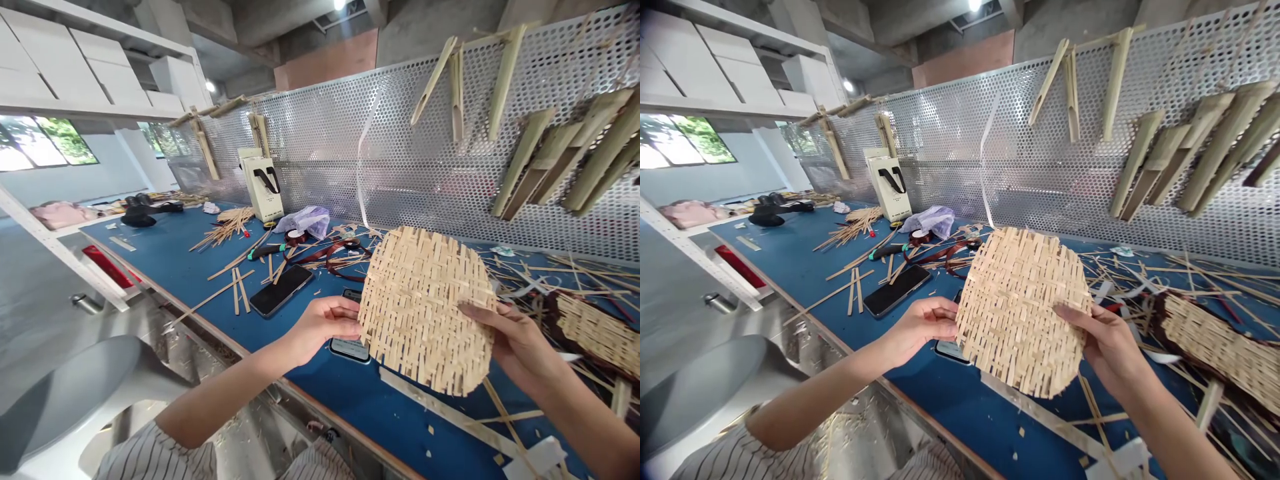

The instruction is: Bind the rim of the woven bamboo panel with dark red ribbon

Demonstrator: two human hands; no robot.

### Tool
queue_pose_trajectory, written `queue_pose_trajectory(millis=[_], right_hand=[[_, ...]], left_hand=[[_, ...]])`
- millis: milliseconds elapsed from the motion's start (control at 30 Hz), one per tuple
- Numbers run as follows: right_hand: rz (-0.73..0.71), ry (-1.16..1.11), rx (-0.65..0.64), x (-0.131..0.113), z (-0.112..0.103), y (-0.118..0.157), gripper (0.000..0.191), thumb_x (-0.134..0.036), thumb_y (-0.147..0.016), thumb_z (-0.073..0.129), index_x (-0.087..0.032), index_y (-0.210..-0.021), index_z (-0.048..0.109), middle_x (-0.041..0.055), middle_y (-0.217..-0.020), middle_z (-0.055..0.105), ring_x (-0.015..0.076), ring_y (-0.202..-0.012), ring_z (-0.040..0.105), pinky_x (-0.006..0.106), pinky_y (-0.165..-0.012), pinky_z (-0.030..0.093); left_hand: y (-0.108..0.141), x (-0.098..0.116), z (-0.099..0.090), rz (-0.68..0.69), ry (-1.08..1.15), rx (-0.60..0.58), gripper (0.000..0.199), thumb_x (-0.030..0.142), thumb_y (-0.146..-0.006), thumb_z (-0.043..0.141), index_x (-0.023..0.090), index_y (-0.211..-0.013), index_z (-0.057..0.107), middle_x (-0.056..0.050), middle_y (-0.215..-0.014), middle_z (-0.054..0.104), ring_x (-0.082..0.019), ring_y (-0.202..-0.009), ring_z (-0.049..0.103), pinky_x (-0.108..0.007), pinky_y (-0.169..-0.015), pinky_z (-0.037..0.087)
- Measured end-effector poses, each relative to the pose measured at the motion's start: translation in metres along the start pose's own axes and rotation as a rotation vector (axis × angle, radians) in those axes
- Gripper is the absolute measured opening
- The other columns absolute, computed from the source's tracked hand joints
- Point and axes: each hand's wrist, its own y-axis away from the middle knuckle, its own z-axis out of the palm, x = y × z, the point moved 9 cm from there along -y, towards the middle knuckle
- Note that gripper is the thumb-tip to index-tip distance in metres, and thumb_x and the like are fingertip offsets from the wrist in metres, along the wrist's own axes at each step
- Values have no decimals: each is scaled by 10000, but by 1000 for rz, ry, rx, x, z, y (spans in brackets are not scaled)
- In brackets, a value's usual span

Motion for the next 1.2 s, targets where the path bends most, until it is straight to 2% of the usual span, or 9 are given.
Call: queue_pose_trajectory(millis=[100,300,533,633,767,867,1067,1200], right_hand=[[-17,-21,44,-2,-3,4,325,-219,-381,873,-204,-669,722,28,-869,691,239,-920,632,128,-607,546],[-49,-6,3,-3,-4,4,322,-220,-447,871,-195,-735,730,29,-878,690,226,-866,644,155,-641,550],[-95,13,22,-10,0,9,285,-232,-426,865,-183,-668,725,38,-848,691,220,-843,644,165,-638,539],[-109,28,14,-10,0,9,275,-227,-436,861,-175,-667,721,41,-828,690,209,-822,643,167,-628,524],[-108,68,-67,-7,10,15,280,-257,-484,851,-187,-721,720,37,-848,688,189,-753,642,192,-601,509],[-80,93,-145,-1,23,22,265,-278,-533,836,-187,-755,722,50,-854,687,193,-755,643,221,-641,517],[-19,92,-261,14,37,22,283,-275,-511,858,-168,-732,718,70,-841,687,215,-751,647,263,-676,524],[-5,39,-303,15,44,26,326,-362,-609,813,-204,-879,723,61,-974,670,218,-880,629,250,-727,514]], left_hand=[[-2,-3,0,-10,-16,16,285,126,-583,790,136,-844,676,-51,-799,695,-142,-680,654,-259,-637,525],[-2,-2,7,-74,4,-25,268,153,-616,769,143,-864,670,-60,-852,686,-161,-747,653,-292,-700,526],[-2,-5,15,-91,-147,-60,377,107,-556,791,145,-910,669,-53,-860,670,-146,-783,623,-263,-743,492],[-2,-7,21,-117,-169,-106,337,161,-597,778,148,-917,671,-63,-887,669,-155,-781,621,-272,-726,498],[-7,-2,24,-122,-92,-127,258,307,-741,665,147,-942,670,-80,-906,666,-152,-756,616,-278,-688,508],[-12,3,19,-94,-59,-91,263,274,-692,699,159,-928,679,-54,-850,665,-140,-722,603,-238,-619,491],[-14,-5,8,-132,-197,-58,269,178,-597,761,154,-856,689,-37,-811,686,-151,-700,608,-223,-578,435],[-12,3,2,-97,-168,-48,300,180,-603,761,143,-891,684,-43,-856,692,-160,-748,620,-241,-632,457]])
